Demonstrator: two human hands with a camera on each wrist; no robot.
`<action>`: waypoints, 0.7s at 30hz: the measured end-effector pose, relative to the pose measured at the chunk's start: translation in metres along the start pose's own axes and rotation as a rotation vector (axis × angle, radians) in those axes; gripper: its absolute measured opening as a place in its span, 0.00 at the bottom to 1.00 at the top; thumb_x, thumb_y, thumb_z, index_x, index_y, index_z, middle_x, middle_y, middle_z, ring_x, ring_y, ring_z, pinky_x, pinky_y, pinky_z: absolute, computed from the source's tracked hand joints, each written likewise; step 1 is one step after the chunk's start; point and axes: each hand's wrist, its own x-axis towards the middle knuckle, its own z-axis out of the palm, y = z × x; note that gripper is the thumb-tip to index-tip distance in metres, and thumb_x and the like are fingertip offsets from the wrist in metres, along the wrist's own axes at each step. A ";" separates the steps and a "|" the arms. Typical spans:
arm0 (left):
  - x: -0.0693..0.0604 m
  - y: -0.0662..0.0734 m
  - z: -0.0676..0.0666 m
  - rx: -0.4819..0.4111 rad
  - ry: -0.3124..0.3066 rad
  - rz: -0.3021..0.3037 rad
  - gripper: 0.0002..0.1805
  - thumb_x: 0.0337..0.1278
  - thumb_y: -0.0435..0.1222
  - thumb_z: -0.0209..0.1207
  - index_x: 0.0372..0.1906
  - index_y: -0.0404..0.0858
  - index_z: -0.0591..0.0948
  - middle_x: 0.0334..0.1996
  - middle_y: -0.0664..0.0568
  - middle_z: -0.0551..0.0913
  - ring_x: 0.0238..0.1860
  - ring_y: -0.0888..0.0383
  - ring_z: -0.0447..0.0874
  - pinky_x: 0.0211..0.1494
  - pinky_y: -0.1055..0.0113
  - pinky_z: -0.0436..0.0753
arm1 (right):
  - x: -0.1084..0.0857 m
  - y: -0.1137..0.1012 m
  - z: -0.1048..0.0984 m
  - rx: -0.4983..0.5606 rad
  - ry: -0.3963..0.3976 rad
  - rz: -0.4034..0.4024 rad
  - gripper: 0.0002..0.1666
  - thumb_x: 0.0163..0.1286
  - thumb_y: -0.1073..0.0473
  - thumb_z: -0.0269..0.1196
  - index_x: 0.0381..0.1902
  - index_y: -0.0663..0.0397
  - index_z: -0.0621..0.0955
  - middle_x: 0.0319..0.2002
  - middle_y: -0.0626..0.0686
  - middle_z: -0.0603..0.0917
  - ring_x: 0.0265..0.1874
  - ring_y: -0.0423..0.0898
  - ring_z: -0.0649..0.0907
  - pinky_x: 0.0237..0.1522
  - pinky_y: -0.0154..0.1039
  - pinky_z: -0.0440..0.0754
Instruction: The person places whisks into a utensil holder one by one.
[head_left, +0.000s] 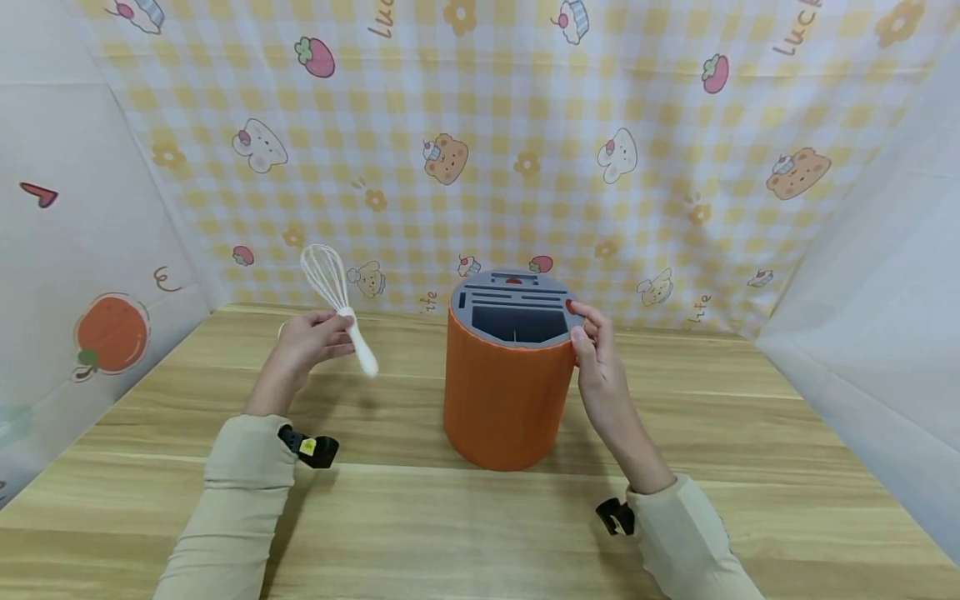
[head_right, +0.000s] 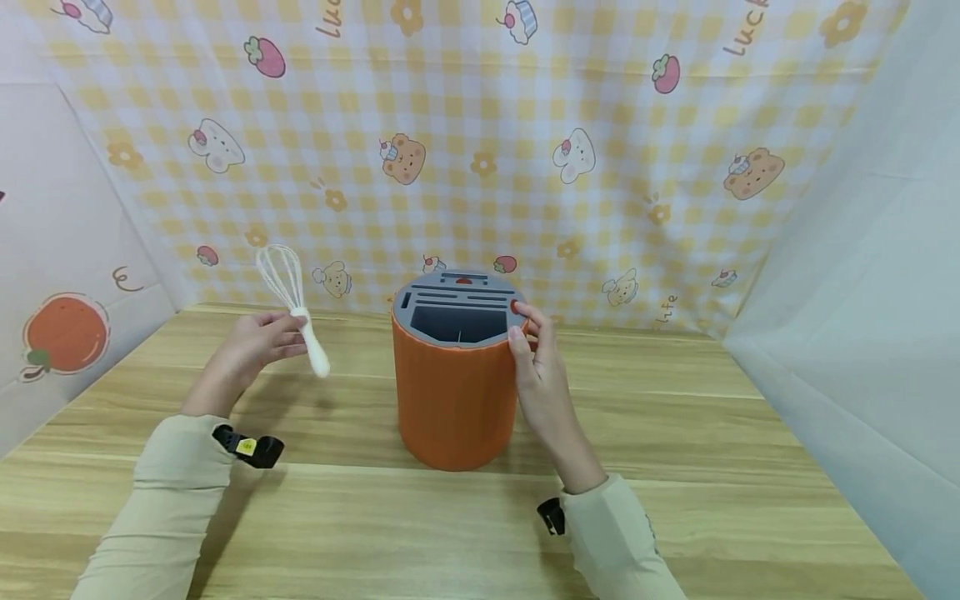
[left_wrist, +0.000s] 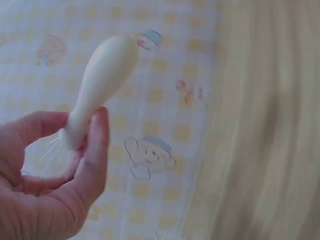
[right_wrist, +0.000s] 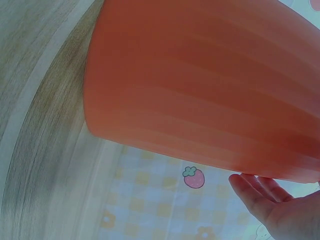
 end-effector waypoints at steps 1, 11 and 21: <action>0.000 0.001 0.000 -0.089 -0.007 0.009 0.20 0.64 0.35 0.51 0.55 0.24 0.65 0.29 0.58 0.79 0.30 0.69 0.82 0.42 0.75 0.82 | 0.000 0.000 0.000 0.000 -0.001 0.000 0.22 0.75 0.50 0.40 0.65 0.43 0.60 0.38 0.52 0.62 0.38 0.47 0.67 0.41 0.38 0.64; -0.009 0.020 0.010 -0.751 -0.116 0.099 0.04 0.58 0.26 0.56 0.38 0.31 0.75 0.36 0.47 0.80 0.39 0.55 0.86 0.50 0.68 0.81 | 0.000 0.001 0.000 0.005 0.001 -0.001 0.22 0.75 0.50 0.40 0.65 0.43 0.60 0.40 0.52 0.63 0.39 0.47 0.67 0.42 0.38 0.64; -0.032 0.049 0.040 -0.775 -0.171 0.344 0.03 0.58 0.24 0.54 0.35 0.33 0.76 0.32 0.48 0.83 0.35 0.56 0.85 0.47 0.65 0.83 | 0.001 0.001 0.000 0.011 -0.004 0.002 0.23 0.75 0.50 0.41 0.66 0.44 0.60 0.42 0.54 0.64 0.42 0.48 0.69 0.44 0.40 0.65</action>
